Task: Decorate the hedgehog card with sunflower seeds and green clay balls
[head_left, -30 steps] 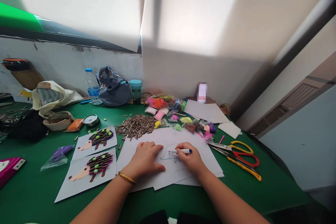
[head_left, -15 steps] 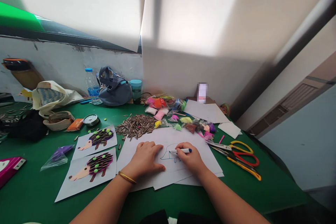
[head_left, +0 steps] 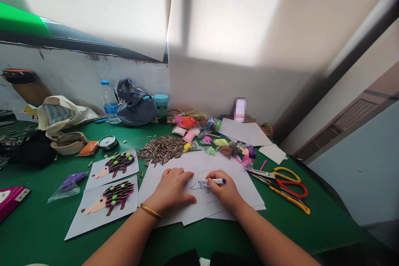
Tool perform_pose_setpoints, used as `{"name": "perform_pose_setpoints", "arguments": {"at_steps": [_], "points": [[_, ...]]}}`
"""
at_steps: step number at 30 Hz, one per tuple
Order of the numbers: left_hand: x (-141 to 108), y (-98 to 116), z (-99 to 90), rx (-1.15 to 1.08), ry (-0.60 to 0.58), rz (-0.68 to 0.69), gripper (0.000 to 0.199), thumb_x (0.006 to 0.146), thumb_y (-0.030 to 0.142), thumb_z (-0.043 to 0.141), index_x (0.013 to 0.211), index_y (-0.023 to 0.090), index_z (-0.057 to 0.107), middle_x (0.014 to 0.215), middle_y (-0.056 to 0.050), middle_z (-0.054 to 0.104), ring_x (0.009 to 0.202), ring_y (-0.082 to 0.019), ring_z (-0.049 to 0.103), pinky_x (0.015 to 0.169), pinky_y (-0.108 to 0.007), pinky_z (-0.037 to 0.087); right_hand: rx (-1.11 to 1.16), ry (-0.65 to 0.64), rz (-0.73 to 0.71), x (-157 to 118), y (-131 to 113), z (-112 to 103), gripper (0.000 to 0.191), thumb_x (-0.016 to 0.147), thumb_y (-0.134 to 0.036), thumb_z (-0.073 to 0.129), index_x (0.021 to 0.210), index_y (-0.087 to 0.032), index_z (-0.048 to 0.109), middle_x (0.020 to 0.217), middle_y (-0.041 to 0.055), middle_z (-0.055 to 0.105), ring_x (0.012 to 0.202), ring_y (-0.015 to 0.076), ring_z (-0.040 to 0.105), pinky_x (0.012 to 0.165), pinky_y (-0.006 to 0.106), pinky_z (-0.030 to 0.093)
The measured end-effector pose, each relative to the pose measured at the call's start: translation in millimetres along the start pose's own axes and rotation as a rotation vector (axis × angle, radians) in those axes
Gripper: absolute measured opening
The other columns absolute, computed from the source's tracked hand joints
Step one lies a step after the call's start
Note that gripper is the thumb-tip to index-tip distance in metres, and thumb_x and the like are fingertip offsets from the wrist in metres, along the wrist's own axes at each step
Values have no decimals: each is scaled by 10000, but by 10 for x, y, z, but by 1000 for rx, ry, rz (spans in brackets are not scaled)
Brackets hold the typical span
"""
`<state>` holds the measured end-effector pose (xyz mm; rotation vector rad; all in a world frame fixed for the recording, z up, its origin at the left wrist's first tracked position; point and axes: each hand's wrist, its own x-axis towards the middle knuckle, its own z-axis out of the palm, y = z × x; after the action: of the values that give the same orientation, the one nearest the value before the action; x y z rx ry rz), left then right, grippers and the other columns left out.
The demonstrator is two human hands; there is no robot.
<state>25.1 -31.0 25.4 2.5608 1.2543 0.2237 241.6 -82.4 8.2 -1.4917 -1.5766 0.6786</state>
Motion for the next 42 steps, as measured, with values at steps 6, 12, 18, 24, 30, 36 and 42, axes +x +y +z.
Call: {"name": "perform_pose_setpoints", "arguments": {"at_steps": [6,12,18,24,30,36,42], "points": [[-5,-3,5,2,-4,-1,791,589,666,760,1268,300,585,1096,-70,633,1073,-304,546,963,-439,330,6,-12,11,17,14,-5,135,796,-254,576,812,-220,706,879,35,686,894,218,618,822,319,456],[-7,3,7,8,0,-1,785,591,660,761,1266,300,586,1094,-64,631,1072,-299,546,963,-433,332,-14,-23,11,28,10,-3,137,789,-244,569,789,-224,704,852,32,687,873,219,616,801,315,452],[3,-15,22,0,3,4,794,585,668,758,1269,307,581,1099,-66,629,1073,-303,544,964,-431,327,-15,-19,28,25,14,0,138,792,-251,566,780,-219,700,851,34,682,871,217,614,800,317,449],[2,-5,11,-4,-13,-9,780,593,656,753,1272,317,576,1104,-64,627,1079,-307,539,971,-431,318,-12,-9,39,26,20,0,141,794,-255,567,799,-223,703,874,39,685,886,221,615,814,324,451],[-1,0,2,1,-11,-5,795,590,660,755,1278,304,577,1102,-62,627,1078,-303,539,968,-434,324,-12,-18,29,30,-9,-7,144,794,-251,568,804,-222,709,871,38,687,882,220,616,809,319,451],[-2,3,-3,-2,-11,-10,780,592,656,757,1269,309,583,1104,-63,628,1079,-301,540,972,-438,323,-6,-27,32,20,1,-11,139,796,-252,572,792,-223,708,868,32,690,884,217,619,808,317,453],[6,-3,-2,3,-10,-6,773,591,655,757,1263,314,585,1099,-66,633,1075,-305,546,966,-440,329,-4,-9,31,20,7,-11,145,803,-268,571,797,-219,707,867,36,686,881,217,619,809,319,453]]}}
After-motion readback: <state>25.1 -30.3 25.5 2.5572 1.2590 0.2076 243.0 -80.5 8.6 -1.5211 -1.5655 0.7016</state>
